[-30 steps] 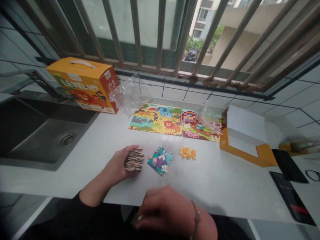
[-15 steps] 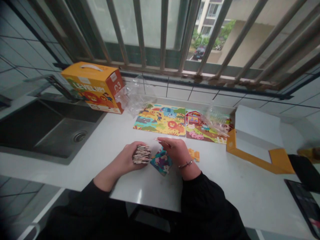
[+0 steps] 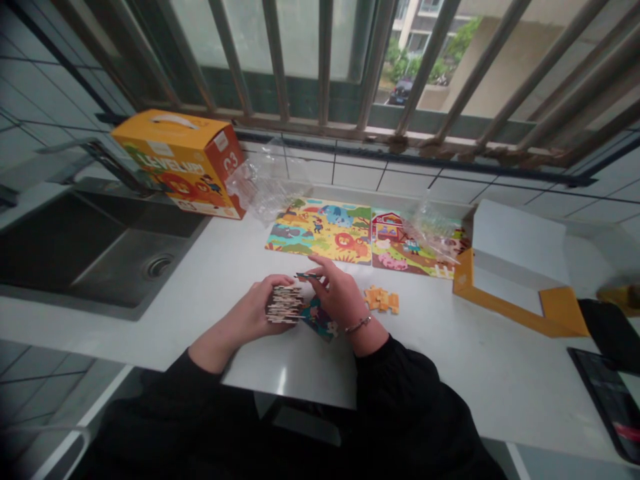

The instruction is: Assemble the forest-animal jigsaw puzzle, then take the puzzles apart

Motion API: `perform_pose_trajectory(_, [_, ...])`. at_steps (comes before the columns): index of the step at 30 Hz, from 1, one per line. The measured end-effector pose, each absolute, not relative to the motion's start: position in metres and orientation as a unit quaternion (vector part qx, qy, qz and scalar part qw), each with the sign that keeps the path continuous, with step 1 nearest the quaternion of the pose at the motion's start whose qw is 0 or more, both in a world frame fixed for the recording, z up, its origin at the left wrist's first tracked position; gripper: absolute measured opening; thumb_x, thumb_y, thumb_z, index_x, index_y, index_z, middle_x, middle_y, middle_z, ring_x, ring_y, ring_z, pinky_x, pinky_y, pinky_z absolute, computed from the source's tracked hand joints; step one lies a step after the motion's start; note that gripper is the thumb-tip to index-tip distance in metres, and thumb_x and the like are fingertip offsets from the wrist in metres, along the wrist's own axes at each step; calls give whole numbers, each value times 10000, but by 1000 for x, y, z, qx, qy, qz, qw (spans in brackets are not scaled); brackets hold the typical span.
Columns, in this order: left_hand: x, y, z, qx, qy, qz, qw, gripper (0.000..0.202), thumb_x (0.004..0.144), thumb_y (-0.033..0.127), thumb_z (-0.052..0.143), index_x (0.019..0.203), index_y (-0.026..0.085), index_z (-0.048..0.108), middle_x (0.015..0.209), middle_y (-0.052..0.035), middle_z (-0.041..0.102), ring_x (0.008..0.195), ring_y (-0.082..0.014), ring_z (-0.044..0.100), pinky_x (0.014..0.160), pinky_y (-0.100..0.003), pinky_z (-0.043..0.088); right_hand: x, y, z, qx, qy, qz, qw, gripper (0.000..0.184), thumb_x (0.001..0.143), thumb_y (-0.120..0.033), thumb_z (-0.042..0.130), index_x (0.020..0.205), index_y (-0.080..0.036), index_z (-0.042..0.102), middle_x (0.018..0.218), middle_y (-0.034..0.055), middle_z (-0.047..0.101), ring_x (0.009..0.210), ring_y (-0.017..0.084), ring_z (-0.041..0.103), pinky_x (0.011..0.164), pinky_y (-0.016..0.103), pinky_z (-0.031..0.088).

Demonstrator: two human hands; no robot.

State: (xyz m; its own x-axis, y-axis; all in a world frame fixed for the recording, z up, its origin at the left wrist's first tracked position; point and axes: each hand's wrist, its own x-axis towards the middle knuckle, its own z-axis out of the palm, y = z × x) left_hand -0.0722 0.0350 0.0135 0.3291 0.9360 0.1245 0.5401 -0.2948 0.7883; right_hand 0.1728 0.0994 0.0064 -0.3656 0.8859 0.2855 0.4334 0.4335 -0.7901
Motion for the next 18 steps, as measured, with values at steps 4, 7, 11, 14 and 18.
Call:
perform_pose_trajectory(4, [-73,34,6,734,499,335,315,913,688,291,958,1439,236,441,1588,-211,546,1446,-383,596,1185,-553,515,158,93,3,-379,-800,305,351,214,1061,-205,584,1151,-256,771,1078,68,819,989,220,758,916,350,603])
perform_pose_trajectory(7, [-73,33,6,720,510,324,340,1057,743,293,938,1586,225,304,1549,-216,597,1364,-376,664,1152,-550,541,151,92,2,-340,-815,311,351,265,1097,-199,524,1160,-243,777,1077,82,787,1014,210,736,933,344,594])
perform_pose_trajectory(11, [-73,35,7,741,521,296,304,995,747,307,945,1569,226,390,1512,-178,637,1350,-377,666,1163,-559,532,154,94,7,-317,-837,301,329,326,1094,-166,515,1281,-255,766,1174,89,785,1075,213,735,982,363,600])
perform_pose_trajectory(14, [-74,38,4,745,524,292,292,828,733,337,954,1433,250,521,1403,-123,703,1262,-355,710,1109,-545,567,187,90,16,-394,-850,192,293,325,1082,-215,563,1353,-221,742,1302,145,757,1183,285,703,1067,461,581])
perform_pose_trajectory(18, [-75,41,0,746,511,298,304,786,728,356,957,1392,266,546,1329,-101,737,1196,-336,742,1028,-503,602,271,76,18,-608,-767,27,201,342,1072,-265,545,1315,-124,740,1270,238,731,1137,374,687,1036,563,559])
